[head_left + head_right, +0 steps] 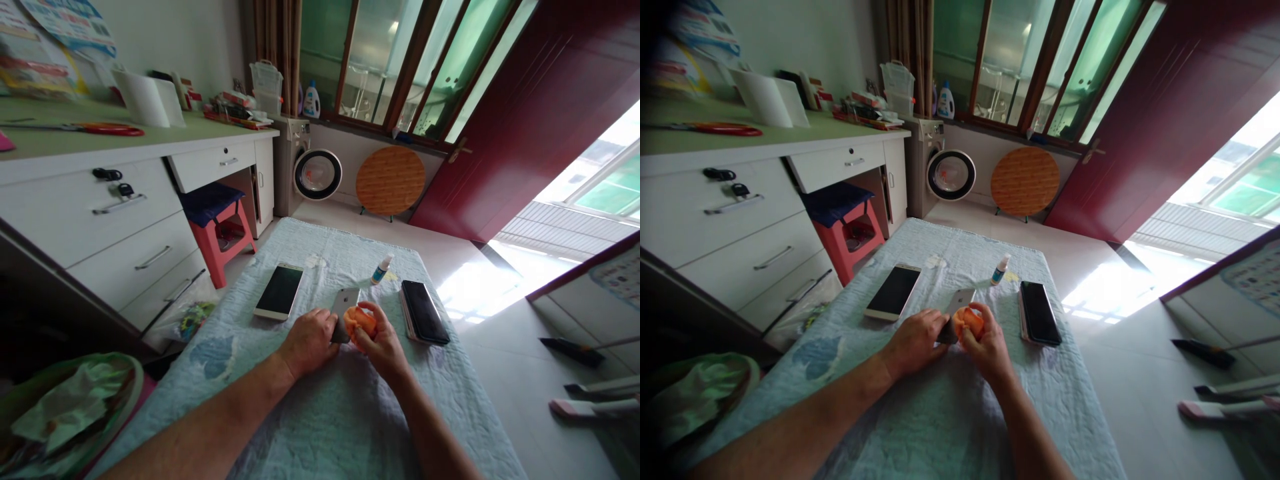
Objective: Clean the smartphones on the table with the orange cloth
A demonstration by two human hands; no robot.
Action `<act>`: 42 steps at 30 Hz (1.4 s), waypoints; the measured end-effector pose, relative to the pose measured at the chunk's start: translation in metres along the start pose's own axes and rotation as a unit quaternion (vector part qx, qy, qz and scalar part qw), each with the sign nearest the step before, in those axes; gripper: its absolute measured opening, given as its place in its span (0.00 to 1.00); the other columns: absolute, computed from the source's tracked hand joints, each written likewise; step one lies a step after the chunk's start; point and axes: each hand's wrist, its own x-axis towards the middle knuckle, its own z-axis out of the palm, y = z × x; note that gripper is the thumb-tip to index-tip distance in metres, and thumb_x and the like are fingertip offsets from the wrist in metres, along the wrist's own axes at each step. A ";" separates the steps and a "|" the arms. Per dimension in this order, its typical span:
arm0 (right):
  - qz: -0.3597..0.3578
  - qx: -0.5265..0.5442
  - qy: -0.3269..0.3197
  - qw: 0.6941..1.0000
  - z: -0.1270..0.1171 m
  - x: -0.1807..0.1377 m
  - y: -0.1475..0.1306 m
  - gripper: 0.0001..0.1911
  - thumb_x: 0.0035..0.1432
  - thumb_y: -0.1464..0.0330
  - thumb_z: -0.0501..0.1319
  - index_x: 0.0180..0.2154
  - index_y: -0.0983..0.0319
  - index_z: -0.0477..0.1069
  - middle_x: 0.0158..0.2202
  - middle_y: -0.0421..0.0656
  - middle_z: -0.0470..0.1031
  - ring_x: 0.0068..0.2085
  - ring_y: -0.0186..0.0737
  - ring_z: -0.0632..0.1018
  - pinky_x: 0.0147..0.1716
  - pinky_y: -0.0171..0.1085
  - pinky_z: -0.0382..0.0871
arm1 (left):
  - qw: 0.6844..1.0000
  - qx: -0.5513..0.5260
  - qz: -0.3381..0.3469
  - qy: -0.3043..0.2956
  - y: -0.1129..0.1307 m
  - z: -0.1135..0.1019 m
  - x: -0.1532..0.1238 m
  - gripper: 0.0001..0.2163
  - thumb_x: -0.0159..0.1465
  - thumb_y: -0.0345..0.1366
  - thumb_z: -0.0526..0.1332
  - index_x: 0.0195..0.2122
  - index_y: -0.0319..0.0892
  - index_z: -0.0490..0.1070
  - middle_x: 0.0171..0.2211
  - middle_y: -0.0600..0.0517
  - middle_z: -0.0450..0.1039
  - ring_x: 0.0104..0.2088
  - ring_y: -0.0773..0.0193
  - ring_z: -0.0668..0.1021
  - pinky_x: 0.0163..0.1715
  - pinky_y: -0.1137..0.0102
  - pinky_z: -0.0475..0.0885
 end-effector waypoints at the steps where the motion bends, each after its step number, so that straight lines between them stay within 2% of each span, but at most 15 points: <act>1: -0.012 -0.018 -0.008 1.000 0.001 -0.001 0.000 0.19 0.54 0.62 0.62 0.48 0.59 0.68 0.34 0.41 0.74 0.27 0.32 0.71 0.26 0.31 0.67 | 1.000 0.000 -0.001 -0.003 0.001 -0.001 0.000 0.11 0.59 0.37 0.61 0.41 0.41 0.68 0.39 0.47 0.72 0.43 0.54 0.74 0.45 0.63 0.69; 4: -0.045 -0.058 -0.024 0.997 0.002 -0.001 0.000 0.13 0.56 0.62 0.60 0.42 0.59 0.73 0.34 0.43 0.73 0.28 0.34 0.71 0.25 0.32 0.66 | 1.000 0.002 -0.002 -0.012 0.003 -0.004 0.000 0.09 0.58 0.33 0.60 0.40 0.41 0.68 0.39 0.47 0.72 0.42 0.55 0.74 0.44 0.64 0.70; 8: -0.077 -0.071 0.039 0.994 0.004 0.006 0.003 0.12 0.56 0.61 0.60 0.40 0.60 0.74 0.36 0.44 0.72 0.31 0.36 0.72 0.26 0.32 0.67 | 1.000 0.011 -0.002 -0.014 0.005 -0.005 0.000 0.07 0.58 0.33 0.59 0.39 0.40 0.68 0.38 0.47 0.72 0.42 0.54 0.74 0.44 0.64 0.70; 13: -0.037 -0.080 0.107 0.990 -0.002 0.031 0.008 0.15 0.54 0.59 0.60 0.41 0.60 0.73 0.35 0.43 0.74 0.30 0.35 0.72 0.26 0.32 0.66 | 1.000 0.030 0.009 -0.004 0.005 -0.003 0.000 0.06 0.59 0.33 0.59 0.37 0.40 0.67 0.37 0.46 0.72 0.41 0.54 0.74 0.43 0.63 0.70; 17: -0.008 -0.096 0.117 0.989 -0.012 0.056 0.006 0.18 0.51 0.58 0.60 0.42 0.60 0.73 0.30 0.41 0.74 0.29 0.36 0.72 0.25 0.32 0.65 | 0.999 0.036 0.012 -0.006 0.006 -0.004 0.000 0.05 0.58 0.32 0.58 0.36 0.40 0.67 0.36 0.46 0.72 0.41 0.54 0.74 0.42 0.64 0.71; 21: -0.011 -0.082 0.114 0.990 -0.017 0.069 0.003 0.18 0.49 0.58 0.61 0.41 0.61 0.74 0.28 0.40 0.73 0.28 0.36 0.71 0.24 0.32 0.64 | 0.999 0.030 0.010 -0.010 0.007 -0.004 -0.001 0.05 0.58 0.31 0.58 0.36 0.40 0.68 0.37 0.46 0.72 0.41 0.54 0.74 0.43 0.63 0.71; 25: -0.011 -0.074 0.085 0.994 -0.015 0.057 0.006 0.17 0.50 0.59 0.61 0.40 0.60 0.73 0.29 0.41 0.74 0.28 0.36 0.71 0.24 0.32 0.64 | 1.000 0.023 0.004 -0.014 0.006 -0.003 0.000 0.05 0.59 0.32 0.58 0.37 0.41 0.68 0.37 0.47 0.73 0.42 0.55 0.74 0.44 0.63 0.71; 30: -0.027 -0.083 0.011 0.996 -0.008 0.022 0.009 0.11 0.54 0.61 0.60 0.39 0.59 0.73 0.32 0.42 0.73 0.29 0.35 0.71 0.25 0.31 0.65 | 1.000 0.027 0.000 -0.008 0.005 -0.001 0.000 0.05 0.60 0.33 0.58 0.38 0.40 0.68 0.37 0.47 0.73 0.41 0.55 0.74 0.43 0.64 0.71; 36: -0.059 -0.115 -0.033 0.991 0.002 -0.015 -0.008 0.08 0.56 0.63 0.60 0.36 0.59 0.74 0.33 0.42 0.72 0.31 0.36 0.72 0.26 0.31 0.65 | 0.999 0.035 0.005 -0.015 0.006 -0.002 0.000 0.06 0.59 0.30 0.56 0.38 0.40 0.68 0.36 0.47 0.73 0.40 0.55 0.75 0.42 0.64 0.72; 39: -0.084 -0.136 -0.030 0.987 0.003 -0.016 -0.015 0.07 0.55 0.64 0.61 0.34 0.59 0.74 0.31 0.41 0.72 0.31 0.37 0.72 0.30 0.33 0.66 | 0.999 0.037 0.002 -0.016 0.007 -0.002 0.001 0.06 0.59 0.29 0.55 0.37 0.40 0.67 0.36 0.47 0.73 0.40 0.56 0.75 0.42 0.64 0.72; 42: -0.093 -0.129 -0.010 0.987 -0.001 -0.004 -0.013 0.07 0.54 0.64 0.61 0.34 0.59 0.74 0.31 0.41 0.73 0.33 0.37 0.73 0.34 0.35 0.68 | 0.999 0.034 -0.001 -0.015 0.007 -0.003 0.001 0.07 0.59 0.28 0.55 0.38 0.40 0.67 0.36 0.47 0.73 0.40 0.56 0.75 0.42 0.64 0.72</act>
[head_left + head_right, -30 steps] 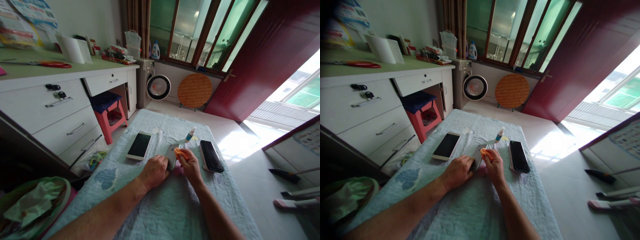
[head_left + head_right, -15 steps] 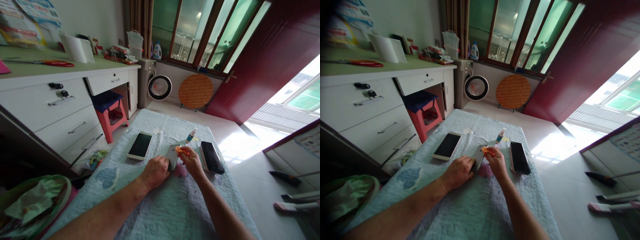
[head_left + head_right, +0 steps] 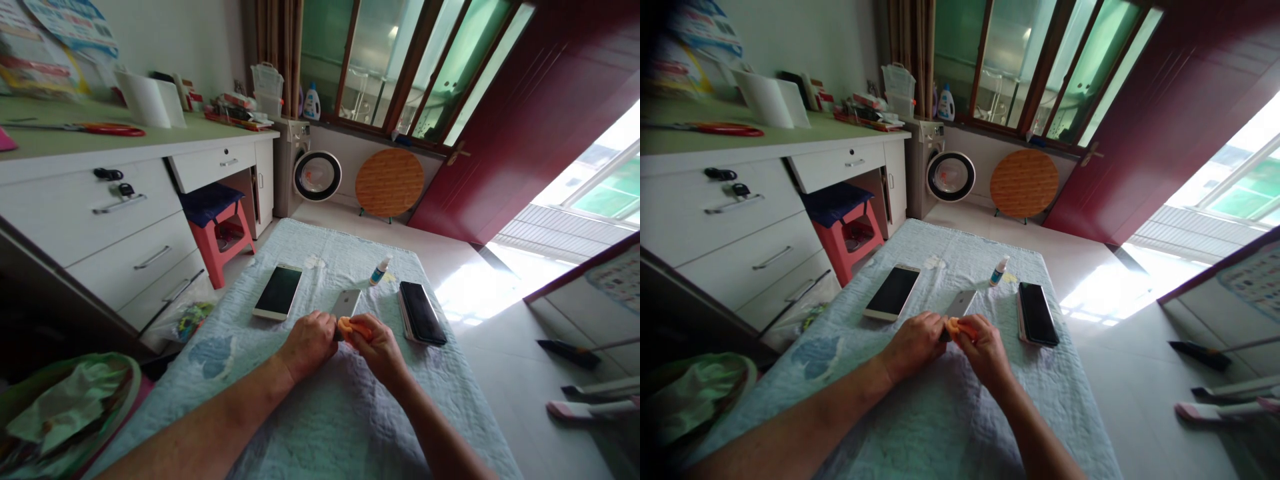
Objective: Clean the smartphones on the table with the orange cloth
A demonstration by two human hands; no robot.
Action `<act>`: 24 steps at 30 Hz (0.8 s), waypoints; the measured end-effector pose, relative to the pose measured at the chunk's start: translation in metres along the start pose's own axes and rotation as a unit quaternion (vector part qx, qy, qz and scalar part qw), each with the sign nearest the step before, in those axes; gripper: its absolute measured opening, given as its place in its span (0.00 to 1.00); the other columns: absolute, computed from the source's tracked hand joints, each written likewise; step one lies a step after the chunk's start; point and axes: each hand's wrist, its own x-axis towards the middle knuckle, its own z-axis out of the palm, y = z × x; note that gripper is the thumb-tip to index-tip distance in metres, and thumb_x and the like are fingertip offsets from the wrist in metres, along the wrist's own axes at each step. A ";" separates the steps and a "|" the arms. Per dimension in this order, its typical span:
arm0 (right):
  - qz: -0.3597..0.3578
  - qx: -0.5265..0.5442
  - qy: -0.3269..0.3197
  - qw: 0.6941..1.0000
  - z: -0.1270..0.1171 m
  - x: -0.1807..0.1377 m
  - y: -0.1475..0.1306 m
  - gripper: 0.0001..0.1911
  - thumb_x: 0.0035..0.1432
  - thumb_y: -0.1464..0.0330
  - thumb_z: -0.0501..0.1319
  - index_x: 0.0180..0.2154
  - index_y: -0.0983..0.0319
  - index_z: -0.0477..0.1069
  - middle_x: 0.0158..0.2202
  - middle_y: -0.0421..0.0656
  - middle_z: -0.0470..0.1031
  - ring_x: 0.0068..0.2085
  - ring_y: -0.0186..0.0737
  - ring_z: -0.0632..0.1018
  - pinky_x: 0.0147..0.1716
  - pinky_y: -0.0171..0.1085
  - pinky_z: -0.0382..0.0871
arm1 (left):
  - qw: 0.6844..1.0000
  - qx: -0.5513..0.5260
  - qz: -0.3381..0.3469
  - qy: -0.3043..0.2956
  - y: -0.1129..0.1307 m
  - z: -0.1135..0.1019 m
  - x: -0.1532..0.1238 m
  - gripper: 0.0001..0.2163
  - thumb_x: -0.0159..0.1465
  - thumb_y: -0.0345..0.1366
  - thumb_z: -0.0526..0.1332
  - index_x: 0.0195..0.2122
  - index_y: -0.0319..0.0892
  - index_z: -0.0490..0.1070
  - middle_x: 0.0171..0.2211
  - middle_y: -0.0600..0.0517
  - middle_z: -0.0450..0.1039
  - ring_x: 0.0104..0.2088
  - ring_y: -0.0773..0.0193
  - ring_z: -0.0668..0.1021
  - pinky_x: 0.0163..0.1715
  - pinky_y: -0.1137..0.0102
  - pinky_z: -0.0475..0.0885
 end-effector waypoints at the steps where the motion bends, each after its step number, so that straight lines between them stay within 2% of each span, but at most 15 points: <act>1: 0.011 0.008 0.007 1.000 -0.001 0.005 0.004 0.07 0.54 0.63 0.61 0.35 0.59 0.74 0.31 0.42 0.74 0.33 0.38 0.73 0.33 0.35 0.68 | 1.000 -0.002 0.000 0.001 0.000 0.000 0.000 0.06 0.59 0.28 0.56 0.37 0.40 0.67 0.36 0.47 0.73 0.40 0.56 0.75 0.42 0.64 0.72; 4: 0.060 0.041 0.018 0.997 -0.006 0.024 0.017 0.12 0.53 0.60 0.61 0.38 0.59 0.73 0.31 0.42 0.75 0.31 0.37 0.73 0.26 0.32 0.67 | 1.000 -0.004 0.002 0.006 -0.001 0.001 -0.001 0.05 0.60 0.30 0.57 0.37 0.41 0.67 0.37 0.47 0.73 0.41 0.56 0.74 0.43 0.64 0.71; 9: 0.083 0.053 0.055 0.994 -0.012 0.058 0.036 0.19 0.52 0.58 0.60 0.42 0.62 0.72 0.29 0.42 0.74 0.25 0.34 0.70 0.20 0.30 0.64 | 1.000 -0.001 0.008 0.017 -0.002 0.004 -0.001 0.04 0.60 0.30 0.57 0.36 0.40 0.68 0.36 0.47 0.73 0.40 0.55 0.74 0.42 0.63 0.71; 15: 0.103 0.108 0.068 0.986 -0.012 0.085 0.050 0.23 0.50 0.57 0.59 0.44 0.66 0.72 0.24 0.40 0.71 0.23 0.33 0.68 0.18 0.30 0.62 | 1.000 -0.009 -0.002 0.012 -0.001 0.002 -0.001 0.04 0.61 0.31 0.56 0.37 0.40 0.67 0.37 0.47 0.73 0.41 0.55 0.74 0.43 0.63 0.71; 18: 0.098 0.105 0.058 0.988 -0.007 0.093 0.058 0.21 0.51 0.59 0.57 0.42 0.65 0.74 0.23 0.38 0.69 0.22 0.32 0.67 0.21 0.31 0.62 | 1.000 -0.013 -0.006 0.013 -0.001 0.001 -0.002 0.04 0.61 0.32 0.57 0.37 0.41 0.67 0.37 0.47 0.72 0.41 0.55 0.74 0.43 0.63 0.71; 21: 0.046 0.023 0.069 0.996 -0.002 0.097 0.065 0.18 0.52 0.65 0.53 0.40 0.63 0.76 0.27 0.40 0.71 0.27 0.35 0.70 0.31 0.34 0.66 | 1.000 -0.018 -0.013 0.017 -0.001 0.002 -0.002 0.05 0.61 0.33 0.58 0.38 0.41 0.67 0.37 0.47 0.72 0.42 0.55 0.73 0.44 0.63 0.71; 24: 0.001 -0.056 0.085 0.995 0.004 0.099 0.069 0.19 0.50 0.70 0.52 0.39 0.62 0.78 0.32 0.43 0.72 0.35 0.39 0.72 0.40 0.37 0.66 | 0.999 -0.023 -0.023 0.024 -0.001 0.005 -0.002 0.06 0.61 0.33 0.59 0.39 0.41 0.67 0.39 0.48 0.70 0.43 0.56 0.73 0.45 0.64 0.70</act>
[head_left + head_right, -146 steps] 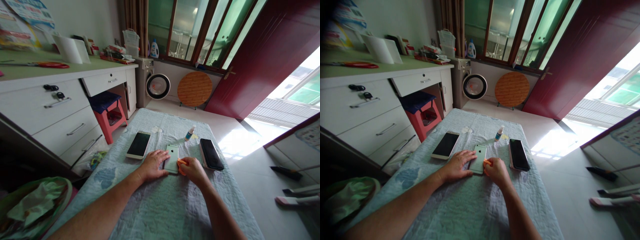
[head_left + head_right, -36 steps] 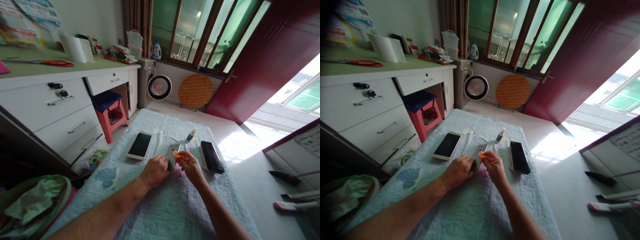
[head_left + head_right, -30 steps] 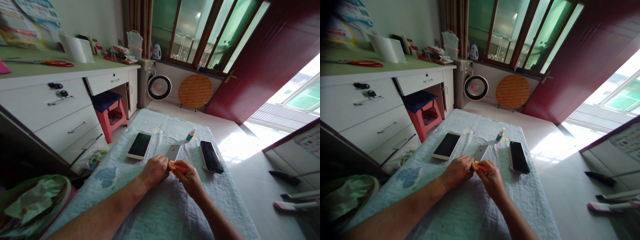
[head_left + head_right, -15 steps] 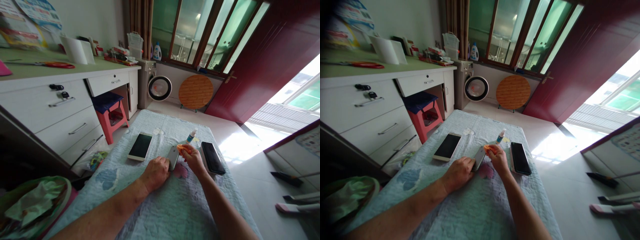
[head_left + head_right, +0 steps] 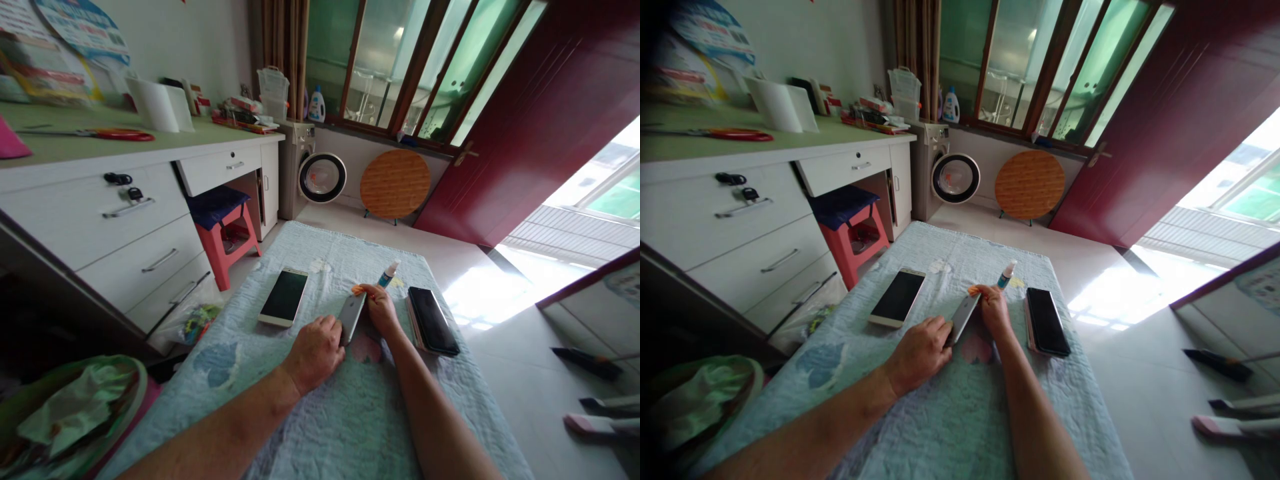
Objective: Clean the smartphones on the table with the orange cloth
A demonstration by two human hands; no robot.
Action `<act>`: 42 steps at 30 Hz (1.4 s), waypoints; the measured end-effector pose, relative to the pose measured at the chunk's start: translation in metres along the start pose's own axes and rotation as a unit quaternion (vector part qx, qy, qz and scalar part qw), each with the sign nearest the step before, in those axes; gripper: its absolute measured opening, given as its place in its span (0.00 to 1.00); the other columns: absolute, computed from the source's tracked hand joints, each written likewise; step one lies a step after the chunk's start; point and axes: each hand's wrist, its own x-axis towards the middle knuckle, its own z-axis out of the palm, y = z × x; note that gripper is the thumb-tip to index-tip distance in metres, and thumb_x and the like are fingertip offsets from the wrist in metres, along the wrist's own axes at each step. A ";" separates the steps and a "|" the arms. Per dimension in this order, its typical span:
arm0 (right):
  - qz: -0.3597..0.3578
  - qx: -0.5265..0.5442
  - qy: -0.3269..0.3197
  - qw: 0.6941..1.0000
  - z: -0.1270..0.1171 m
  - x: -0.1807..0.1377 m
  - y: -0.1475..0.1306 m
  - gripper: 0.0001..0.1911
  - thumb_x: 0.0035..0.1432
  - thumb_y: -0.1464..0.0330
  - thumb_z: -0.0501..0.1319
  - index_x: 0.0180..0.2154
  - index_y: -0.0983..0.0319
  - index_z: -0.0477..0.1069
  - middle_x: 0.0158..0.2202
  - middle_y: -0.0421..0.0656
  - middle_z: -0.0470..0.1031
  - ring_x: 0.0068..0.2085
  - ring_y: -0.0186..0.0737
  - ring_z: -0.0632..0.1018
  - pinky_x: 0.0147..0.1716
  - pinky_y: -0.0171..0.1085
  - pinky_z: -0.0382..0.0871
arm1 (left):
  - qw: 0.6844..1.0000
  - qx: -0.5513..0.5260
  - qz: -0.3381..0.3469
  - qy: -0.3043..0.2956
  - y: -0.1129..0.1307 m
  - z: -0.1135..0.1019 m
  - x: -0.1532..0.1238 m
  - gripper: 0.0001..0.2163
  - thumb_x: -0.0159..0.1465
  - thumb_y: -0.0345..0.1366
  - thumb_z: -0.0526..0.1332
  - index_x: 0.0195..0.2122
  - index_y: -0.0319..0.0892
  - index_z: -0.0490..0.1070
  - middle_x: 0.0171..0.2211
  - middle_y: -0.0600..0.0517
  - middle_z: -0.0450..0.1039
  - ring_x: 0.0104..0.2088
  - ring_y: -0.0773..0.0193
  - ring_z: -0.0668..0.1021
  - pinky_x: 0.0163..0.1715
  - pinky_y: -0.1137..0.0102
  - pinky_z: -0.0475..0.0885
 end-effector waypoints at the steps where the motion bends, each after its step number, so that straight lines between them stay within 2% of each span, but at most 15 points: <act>1: -0.008 -0.018 0.004 1.000 0.002 -0.001 0.000 0.19 0.50 0.71 0.52 0.39 0.62 0.79 0.33 0.44 0.72 0.36 0.39 0.72 0.42 0.38 0.65 | 1.000 -0.001 -0.004 0.002 0.000 0.001 0.000 0.06 0.61 0.33 0.59 0.39 0.41 0.67 0.40 0.48 0.70 0.42 0.56 0.73 0.45 0.64 0.70; 5: -0.017 -0.075 0.002 0.997 0.006 -0.004 -0.006 0.18 0.52 0.72 0.53 0.39 0.58 0.79 0.33 0.44 0.71 0.35 0.39 0.71 0.40 0.37 0.65 | 1.000 -0.006 -0.012 0.004 0.001 0.000 0.000 0.05 0.62 0.33 0.57 0.39 0.41 0.67 0.39 0.48 0.69 0.41 0.58 0.74 0.43 0.65 0.70; 8: -0.009 -0.057 -0.010 0.998 0.005 -0.004 -0.008 0.17 0.51 0.72 0.54 0.38 0.57 0.80 0.31 0.43 0.71 0.34 0.39 0.71 0.39 0.37 0.64 | 1.000 -0.010 -0.010 0.003 0.001 0.000 0.000 0.04 0.63 0.32 0.56 0.39 0.41 0.67 0.38 0.49 0.69 0.39 0.58 0.74 0.42 0.66 0.71; 13: 0.002 0.031 -0.001 1.000 0.000 -0.001 -0.002 0.14 0.49 0.69 0.56 0.35 0.60 0.78 0.32 0.42 0.72 0.34 0.39 0.72 0.38 0.37 0.65 | 1.000 -0.006 -0.019 -0.010 0.001 0.000 0.000 0.04 0.63 0.32 0.55 0.37 0.41 0.68 0.36 0.49 0.71 0.37 0.59 0.75 0.40 0.66 0.70; 15: 0.022 0.106 0.008 0.994 -0.003 -0.002 -0.001 0.13 0.50 0.66 0.57 0.36 0.61 0.77 0.31 0.41 0.73 0.31 0.36 0.71 0.33 0.35 0.65 | 1.000 0.001 -0.021 -0.014 0.002 0.000 0.000 0.05 0.63 0.31 0.54 0.37 0.41 0.69 0.35 0.49 0.71 0.37 0.58 0.76 0.41 0.66 0.70; 18: 0.088 0.241 0.011 0.967 -0.006 -0.007 -0.001 0.15 0.49 0.62 0.62 0.38 0.61 0.75 0.26 0.39 0.72 0.22 0.31 0.66 0.22 0.31 0.59 | 1.000 0.008 -0.021 -0.016 0.002 0.002 0.000 0.07 0.63 0.30 0.53 0.38 0.40 0.70 0.35 0.48 0.72 0.37 0.57 0.76 0.40 0.65 0.70; 20: 0.111 0.270 0.008 0.956 -0.008 -0.010 -0.001 0.17 0.48 0.61 0.63 0.40 0.62 0.74 0.26 0.38 0.72 0.20 0.29 0.64 0.20 0.30 0.56 | 1.000 0.010 -0.023 -0.013 0.002 0.004 0.000 0.07 0.64 0.30 0.52 0.38 0.40 0.70 0.35 0.48 0.72 0.36 0.57 0.76 0.39 0.64 0.70; 23: 0.069 0.220 0.009 0.973 -0.009 -0.012 0.001 0.15 0.50 0.63 0.61 0.39 0.62 0.76 0.32 0.42 0.74 0.25 0.32 0.69 0.24 0.32 0.62 | 1.000 0.010 -0.028 -0.006 0.002 0.006 0.000 0.07 0.64 0.31 0.53 0.38 0.40 0.70 0.35 0.48 0.72 0.36 0.58 0.76 0.39 0.65 0.70; 26: -0.011 0.093 0.000 0.996 -0.007 -0.011 0.002 0.14 0.51 0.69 0.56 0.38 0.60 0.78 0.34 0.43 0.73 0.33 0.37 0.72 0.35 0.37 0.67 | 1.000 0.006 -0.030 -0.007 0.002 0.006 0.000 0.07 0.64 0.31 0.53 0.38 0.40 0.70 0.34 0.48 0.72 0.35 0.58 0.76 0.38 0.65 0.70; 29: -0.056 -0.005 -0.010 0.998 -0.004 -0.010 0.000 0.18 0.50 0.73 0.53 0.38 0.60 0.78 0.33 0.44 0.72 0.36 0.40 0.73 0.41 0.40 0.67 | 1.000 0.002 -0.027 -0.003 0.003 0.006 0.000 0.07 0.64 0.31 0.53 0.38 0.40 0.70 0.34 0.48 0.72 0.35 0.58 0.76 0.39 0.65 0.70; 32: -0.072 -0.043 -0.023 0.996 -0.001 -0.009 -0.003 0.18 0.49 0.75 0.52 0.37 0.61 0.78 0.34 0.46 0.72 0.36 0.41 0.73 0.42 0.41 0.67 | 1.000 0.000 -0.028 0.004 0.002 0.008 0.000 0.08 0.65 0.31 0.52 0.39 0.41 0.70 0.34 0.48 0.72 0.35 0.57 0.76 0.39 0.64 0.69; 36: -0.043 -0.005 -0.012 0.999 -0.004 -0.010 -0.007 0.15 0.52 0.72 0.54 0.37 0.62 0.78 0.31 0.44 0.71 0.34 0.40 0.73 0.38 0.40 0.68 | 0.999 -0.003 -0.037 0.001 0.003 0.010 -0.001 0.07 0.65 0.31 0.52 0.39 0.41 0.69 0.35 0.48 0.72 0.35 0.58 0.75 0.40 0.64 0.69; 40: 0.006 0.117 0.010 0.993 -0.009 -0.013 -0.015 0.14 0.56 0.64 0.56 0.40 0.63 0.75 0.31 0.42 0.68 0.26 0.34 0.70 0.24 0.35 0.66 | 0.999 0.005 -0.047 0.001 0.003 0.010 -0.001 0.07 0.64 0.30 0.53 0.40 0.41 0.69 0.35 0.48 0.73 0.36 0.57 0.76 0.39 0.64 0.69; 42: 0.005 0.151 0.020 0.988 -0.011 -0.016 -0.021 0.14 0.55 0.63 0.57 0.41 0.62 0.74 0.32 0.42 0.68 0.25 0.33 0.70 0.21 0.33 0.65 | 0.998 0.014 -0.053 0.006 0.003 0.009 -0.001 0.08 0.64 0.30 0.53 0.41 0.40 0.69 0.35 0.48 0.73 0.35 0.56 0.76 0.39 0.63 0.69</act>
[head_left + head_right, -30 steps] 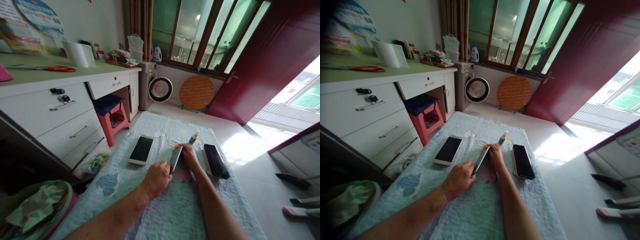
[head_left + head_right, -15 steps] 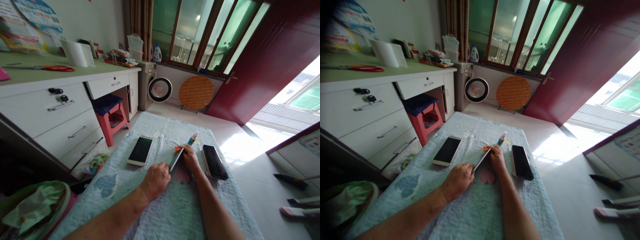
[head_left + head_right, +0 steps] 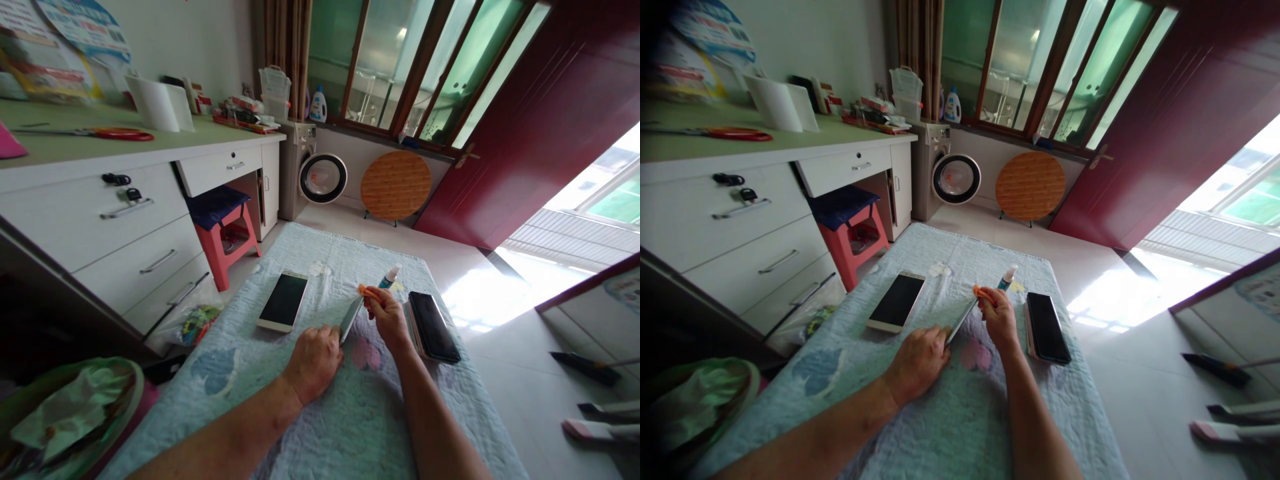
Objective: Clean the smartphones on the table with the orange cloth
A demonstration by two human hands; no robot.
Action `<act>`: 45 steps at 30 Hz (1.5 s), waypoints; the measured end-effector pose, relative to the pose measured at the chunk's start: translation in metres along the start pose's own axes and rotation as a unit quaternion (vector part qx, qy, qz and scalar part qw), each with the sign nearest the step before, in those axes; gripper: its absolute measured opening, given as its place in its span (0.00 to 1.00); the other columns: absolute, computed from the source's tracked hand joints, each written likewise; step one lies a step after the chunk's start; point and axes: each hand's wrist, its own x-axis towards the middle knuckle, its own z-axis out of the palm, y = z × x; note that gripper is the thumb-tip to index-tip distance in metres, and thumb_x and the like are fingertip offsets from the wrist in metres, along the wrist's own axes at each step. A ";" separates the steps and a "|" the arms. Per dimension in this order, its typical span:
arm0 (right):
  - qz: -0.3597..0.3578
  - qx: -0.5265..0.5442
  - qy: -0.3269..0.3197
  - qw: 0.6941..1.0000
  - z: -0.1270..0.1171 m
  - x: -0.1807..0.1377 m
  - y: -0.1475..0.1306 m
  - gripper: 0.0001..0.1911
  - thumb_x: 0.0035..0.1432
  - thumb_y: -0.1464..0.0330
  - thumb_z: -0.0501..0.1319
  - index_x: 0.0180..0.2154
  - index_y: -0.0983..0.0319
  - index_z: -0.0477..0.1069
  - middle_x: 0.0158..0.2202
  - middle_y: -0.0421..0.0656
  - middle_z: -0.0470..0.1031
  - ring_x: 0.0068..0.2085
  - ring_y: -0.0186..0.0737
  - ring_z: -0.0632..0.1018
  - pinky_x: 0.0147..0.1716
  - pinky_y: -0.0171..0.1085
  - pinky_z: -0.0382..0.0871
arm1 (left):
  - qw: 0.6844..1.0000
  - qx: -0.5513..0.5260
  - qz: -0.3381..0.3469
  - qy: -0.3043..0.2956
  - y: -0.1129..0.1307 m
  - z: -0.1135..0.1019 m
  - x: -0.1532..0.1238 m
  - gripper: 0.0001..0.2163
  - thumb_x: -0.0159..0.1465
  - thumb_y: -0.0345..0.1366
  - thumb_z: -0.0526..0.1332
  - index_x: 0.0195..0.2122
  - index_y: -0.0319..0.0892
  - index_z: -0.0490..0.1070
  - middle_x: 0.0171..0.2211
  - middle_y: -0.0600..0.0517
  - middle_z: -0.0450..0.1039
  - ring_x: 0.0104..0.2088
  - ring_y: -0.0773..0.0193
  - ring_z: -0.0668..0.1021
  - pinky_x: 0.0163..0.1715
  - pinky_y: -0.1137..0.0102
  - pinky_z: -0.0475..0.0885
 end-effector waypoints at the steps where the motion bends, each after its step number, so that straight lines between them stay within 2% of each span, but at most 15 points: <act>1: -0.007 0.002 0.002 1.000 0.001 -0.002 -0.004 0.14 0.55 0.63 0.58 0.41 0.62 0.73 0.33 0.43 0.69 0.26 0.33 0.70 0.20 0.32 0.65 | 1.000 0.004 -0.003 0.003 0.000 -0.001 0.000 0.08 0.64 0.30 0.53 0.42 0.40 0.69 0.35 0.48 0.73 0.35 0.56 0.76 0.38 0.63 0.69; 4: -0.038 -0.038 -0.018 0.998 0.003 -0.007 -0.016 0.09 0.53 0.67 0.59 0.38 0.61 0.73 0.35 0.43 0.71 0.29 0.34 0.73 0.25 0.33 0.68 | 1.000 0.014 -0.006 0.008 -0.001 -0.002 0.000 0.09 0.64 0.30 0.52 0.44 0.40 0.68 0.35 0.48 0.73 0.35 0.57 0.76 0.39 0.63 0.69; 7: -0.063 -0.080 -0.074 0.992 0.003 -0.011 -0.030 0.07 0.50 0.71 0.60 0.34 0.60 0.73 0.34 0.42 0.74 0.33 0.37 0.75 0.34 0.35 0.71 | 1.000 0.021 -0.005 0.006 -0.001 -0.004 0.002 0.10 0.63 0.28 0.53 0.44 0.39 0.68 0.36 0.48 0.72 0.36 0.57 0.76 0.39 0.63 0.69; 10: -0.064 -0.080 -0.139 0.985 0.000 -0.013 -0.043 0.07 0.49 0.73 0.61 0.33 0.60 0.73 0.36 0.42 0.76 0.36 0.38 0.76 0.38 0.38 0.71 | 1.000 0.024 -0.007 0.003 0.000 -0.004 0.003 0.10 0.62 0.27 0.53 0.43 0.40 0.68 0.36 0.48 0.72 0.35 0.57 0.76 0.38 0.63 0.69; 14: -0.049 -0.048 -0.215 0.974 -0.003 -0.017 -0.054 0.07 0.50 0.71 0.62 0.34 0.60 0.75 0.37 0.43 0.76 0.34 0.38 0.77 0.33 0.36 0.72 | 1.000 0.023 0.003 0.005 -0.001 -0.002 0.004 0.10 0.63 0.27 0.52 0.43 0.40 0.68 0.36 0.48 0.71 0.35 0.56 0.75 0.38 0.62 0.69; 18: -0.046 -0.061 -0.259 0.963 -0.003 -0.026 -0.067 0.08 0.52 0.71 0.62 0.36 0.59 0.76 0.35 0.42 0.75 0.30 0.34 0.75 0.28 0.32 0.70 | 0.999 0.019 0.026 0.006 -0.003 -0.002 0.003 0.11 0.65 0.27 0.49 0.45 0.39 0.68 0.36 0.47 0.71 0.36 0.56 0.75 0.38 0.61 0.70; 23: -0.059 -0.108 -0.295 0.948 -0.003 -0.044 -0.084 0.10 0.53 0.74 0.61 0.37 0.57 0.77 0.34 0.40 0.73 0.32 0.33 0.75 0.32 0.32 0.70 | 0.999 0.019 0.044 0.005 -0.003 -0.004 0.002 0.09 0.67 0.29 0.50 0.41 0.41 0.69 0.34 0.47 0.70 0.35 0.56 0.75 0.37 0.63 0.69; 25: -0.066 -0.102 -0.291 0.949 -0.003 -0.049 -0.083 0.11 0.53 0.74 0.61 0.37 0.57 0.77 0.34 0.40 0.73 0.33 0.34 0.75 0.35 0.33 0.70 | 0.999 0.018 0.048 0.012 -0.003 -0.004 0.002 0.08 0.67 0.30 0.50 0.40 0.42 0.69 0.34 0.48 0.70 0.35 0.57 0.75 0.36 0.63 0.69; 27: -0.061 -0.087 -0.260 0.960 -0.003 -0.050 -0.075 0.10 0.53 0.74 0.61 0.37 0.57 0.77 0.33 0.40 0.73 0.34 0.35 0.75 0.36 0.34 0.69 | 0.999 0.017 0.035 0.010 -0.003 -0.004 0.002 0.09 0.67 0.29 0.50 0.41 0.42 0.69 0.34 0.48 0.70 0.34 0.58 0.75 0.36 0.63 0.69; 31: -0.014 -0.048 -0.142 0.989 -0.002 -0.046 -0.048 0.07 0.50 0.72 0.63 0.34 0.59 0.76 0.32 0.40 0.74 0.34 0.36 0.75 0.35 0.34 0.69 | 1.000 0.028 0.006 0.000 -0.003 -0.003 0.004 0.10 0.64 0.28 0.53 0.45 0.40 0.68 0.36 0.48 0.71 0.35 0.57 0.75 0.38 0.63 0.70; 33: 0.025 -0.003 -0.092 0.995 -0.001 -0.043 -0.035 0.07 0.49 0.70 0.64 0.34 0.60 0.75 0.32 0.40 0.74 0.30 0.35 0.74 0.30 0.33 0.69 | 0.999 0.031 0.009 0.001 -0.002 -0.004 0.004 0.11 0.63 0.28 0.54 0.46 0.40 0.68 0.38 0.47 0.70 0.37 0.56 0.75 0.39 0.63 0.70; 37: 0.111 0.105 -0.038 0.988 0.003 -0.041 -0.024 0.14 0.49 0.62 0.66 0.37 0.61 0.70 0.25 0.37 0.73 0.21 0.31 0.71 0.20 0.31 0.67 | 1.000 0.017 0.002 0.008 0.000 -0.007 0.003 0.13 0.62 0.28 0.56 0.48 0.41 0.68 0.39 0.47 0.70 0.39 0.56 0.75 0.41 0.63 0.69; 41: 0.141 0.157 -0.022 0.977 0.009 -0.042 -0.027 0.20 0.48 0.57 0.67 0.37 0.60 0.65 0.23 0.37 0.74 0.22 0.34 0.74 0.18 0.30 0.67 | 1.000 -0.004 0.001 0.009 0.000 -0.009 0.002 0.18 0.63 0.30 0.57 0.55 0.43 0.64 0.39 0.47 0.71 0.39 0.56 0.76 0.41 0.63 0.70; 45: 0.161 0.185 -0.008 0.969 0.014 -0.045 -0.028 0.23 0.46 0.57 0.69 0.37 0.59 0.60 0.22 0.36 0.74 0.21 0.34 0.74 0.18 0.30 0.68 | 0.999 -0.048 -0.006 0.019 -0.003 -0.007 0.002 0.20 0.62 0.29 0.56 0.56 0.46 0.64 0.39 0.49 0.72 0.39 0.57 0.77 0.42 0.65 0.70</act>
